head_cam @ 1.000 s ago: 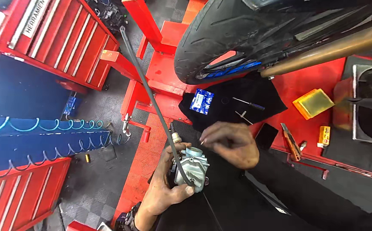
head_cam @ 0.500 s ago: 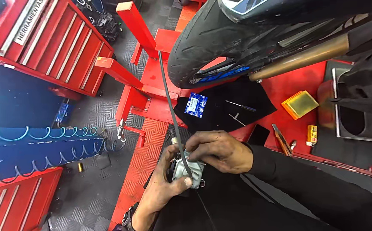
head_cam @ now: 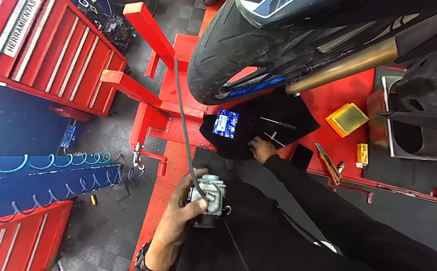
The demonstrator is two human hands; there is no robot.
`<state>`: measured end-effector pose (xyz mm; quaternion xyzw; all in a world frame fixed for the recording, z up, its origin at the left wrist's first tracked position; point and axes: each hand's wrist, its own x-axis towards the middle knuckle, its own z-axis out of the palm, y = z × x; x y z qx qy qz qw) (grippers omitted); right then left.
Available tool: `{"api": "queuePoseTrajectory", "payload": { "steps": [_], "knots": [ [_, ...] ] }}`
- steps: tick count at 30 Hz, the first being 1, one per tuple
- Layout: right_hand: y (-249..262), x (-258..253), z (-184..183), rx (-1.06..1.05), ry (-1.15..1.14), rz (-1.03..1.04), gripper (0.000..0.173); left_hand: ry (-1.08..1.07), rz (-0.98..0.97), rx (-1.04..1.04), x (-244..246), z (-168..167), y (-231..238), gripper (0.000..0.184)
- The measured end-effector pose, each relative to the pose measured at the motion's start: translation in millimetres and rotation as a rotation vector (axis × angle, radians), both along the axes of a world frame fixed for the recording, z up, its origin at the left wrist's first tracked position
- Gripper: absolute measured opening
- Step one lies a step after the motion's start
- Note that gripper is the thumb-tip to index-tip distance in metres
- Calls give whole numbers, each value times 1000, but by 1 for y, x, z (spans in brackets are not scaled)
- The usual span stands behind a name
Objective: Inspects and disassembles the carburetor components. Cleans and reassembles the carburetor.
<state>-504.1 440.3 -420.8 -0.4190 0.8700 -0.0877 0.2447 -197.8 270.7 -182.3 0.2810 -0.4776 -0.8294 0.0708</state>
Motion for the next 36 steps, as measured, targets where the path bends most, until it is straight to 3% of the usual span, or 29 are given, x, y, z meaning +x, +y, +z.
{"api": "queuePoseTrajectory", "payload": {
  "steps": [6, 9, 12, 14, 16, 18, 20, 23, 32, 36],
  "knots": [
    [2, 11, -5, -79, 113, 43, 24, -73, 196, 249, 1, 17, -2, 66],
    [5, 17, 15, -301, 106, -5, 21, -147, 253, 282, -3, 21, -2, 67],
    [-11, 47, 87, -756, 2, -52, 20, -177, 321, 290, -5, 21, 0, 64],
    [-22, 80, 156, -1015, -251, -5, 22, -168, 352, 297, -5, 19, 2, 54],
    [-32, 113, 214, -1137, -506, 125, 27, -168, 351, 296, -5, 21, 4, 44],
    [-42, 138, 245, -1159, -648, 284, 31, -170, 346, 289, -7, 25, 6, 32],
    [-54, 151, 251, -1133, -624, 427, 27, -172, 357, 297, -9, 28, 9, 23],
    [-65, 155, 240, -1095, -450, 536, 24, -191, 410, 319, -7, 28, 12, 28],
    [-68, 166, 226, -1103, -362, 502, 29, -282, 481, 353, 0, 30, 16, 48],
    [-68, 171, 221, -1086, -375, 481, 29, -308, 493, 320, 1, 26, 16, 40]
  ]
}}
